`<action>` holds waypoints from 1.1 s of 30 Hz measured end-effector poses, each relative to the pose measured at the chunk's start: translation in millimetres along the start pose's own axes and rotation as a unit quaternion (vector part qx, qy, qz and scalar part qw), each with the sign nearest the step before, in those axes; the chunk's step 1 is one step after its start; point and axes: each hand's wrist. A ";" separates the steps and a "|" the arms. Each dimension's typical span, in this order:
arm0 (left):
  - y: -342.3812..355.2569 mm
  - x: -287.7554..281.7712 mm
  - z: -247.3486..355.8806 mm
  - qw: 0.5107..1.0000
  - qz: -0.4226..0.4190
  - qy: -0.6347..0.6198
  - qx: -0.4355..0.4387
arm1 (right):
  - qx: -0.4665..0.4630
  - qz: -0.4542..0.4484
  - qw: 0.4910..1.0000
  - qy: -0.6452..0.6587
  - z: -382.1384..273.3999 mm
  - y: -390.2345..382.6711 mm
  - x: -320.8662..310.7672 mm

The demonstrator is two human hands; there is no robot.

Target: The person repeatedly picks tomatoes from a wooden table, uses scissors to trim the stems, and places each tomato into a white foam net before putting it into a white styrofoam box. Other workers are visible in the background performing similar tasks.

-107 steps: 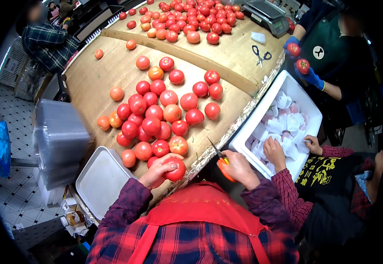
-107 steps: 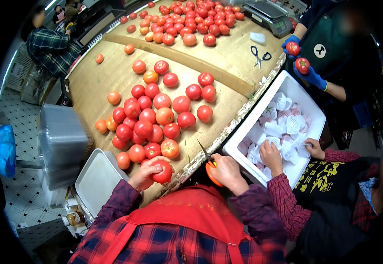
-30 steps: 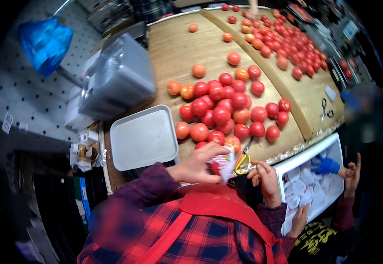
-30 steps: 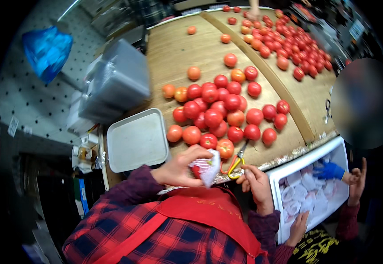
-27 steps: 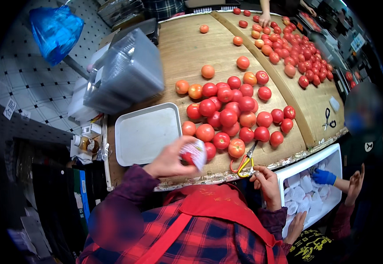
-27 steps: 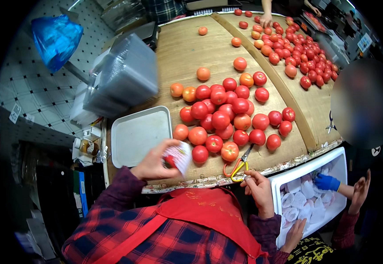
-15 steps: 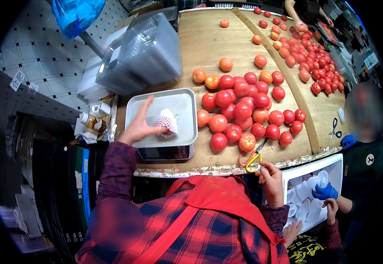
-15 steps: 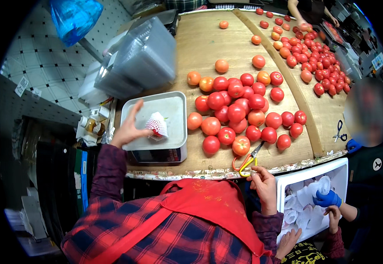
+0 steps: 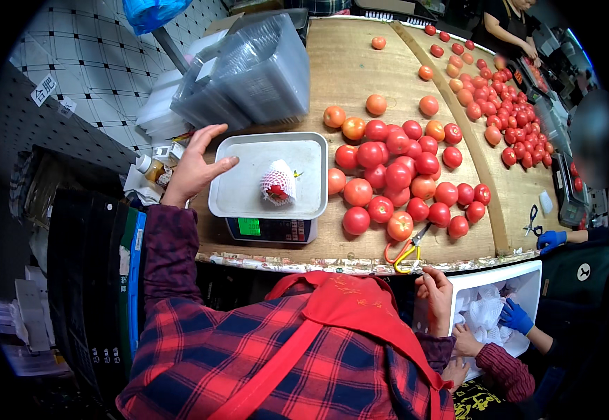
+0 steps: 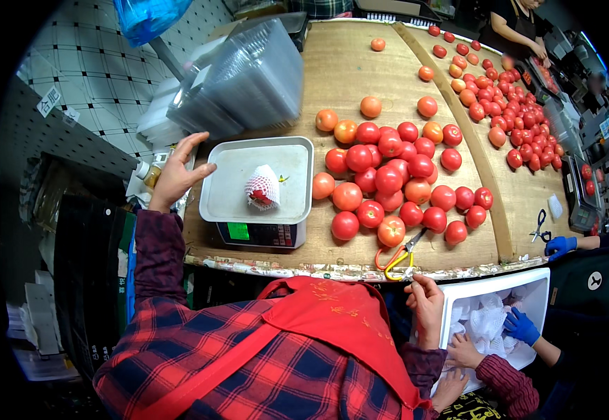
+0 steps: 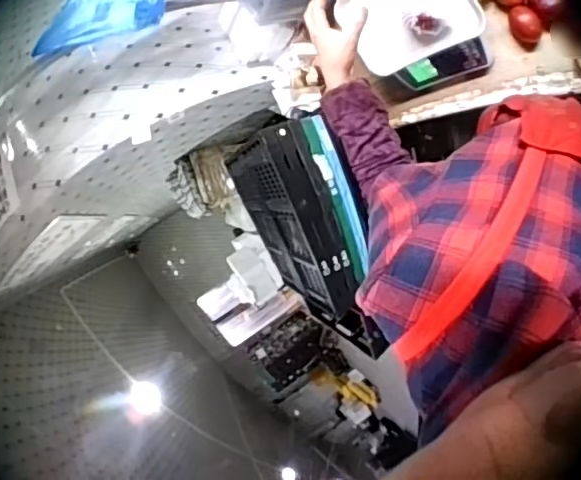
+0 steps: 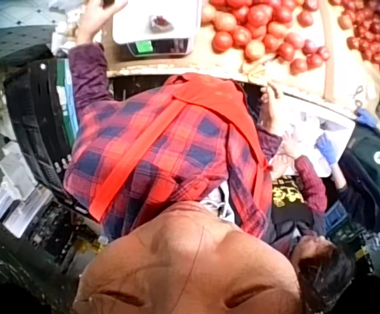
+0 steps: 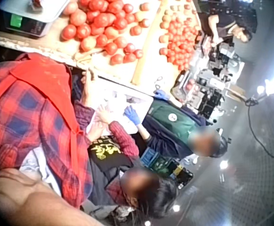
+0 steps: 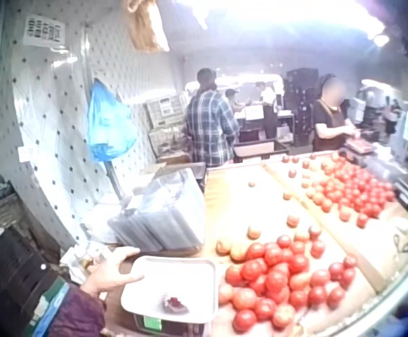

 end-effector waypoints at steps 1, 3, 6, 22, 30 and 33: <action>-1.9 1.7 1.0 1.000 -0.017 0.009 -0.007 | 0.005 0.000 1.000 0.000 0.3 -0.9 -0.1; -2.9 7.7 2.3 0.999 -0.035 -0.010 -0.007 | -0.008 -0.005 1.000 -0.005 1.1 -2.8 0.1; 4.1 25.9 3.9 0.998 -0.038 -0.054 -0.012 | 0.009 -0.003 1.000 -0.006 2.4 -5.8 1.8; 63.7 166.9 23.4 0.877 -0.292 0.361 0.123 | 0.028 0.038 0.999 0.023 16.4 -20.1 12.6; 9.9 114.3 67.2 0.891 -0.376 -0.065 0.245 | 0.016 0.033 0.999 0.007 14.6 -9.8 10.5; 18.0 96.3 20.2 0.949 -0.269 0.147 0.076 | 0.022 0.020 0.999 -0.016 17.0 -4.5 10.6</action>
Point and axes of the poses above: each hand's wrist, its own y-axis towards the middle knuckle, its own x-axis out of the palm, z = x × y, and after that the axes turned 5 degrees about z, right-handed
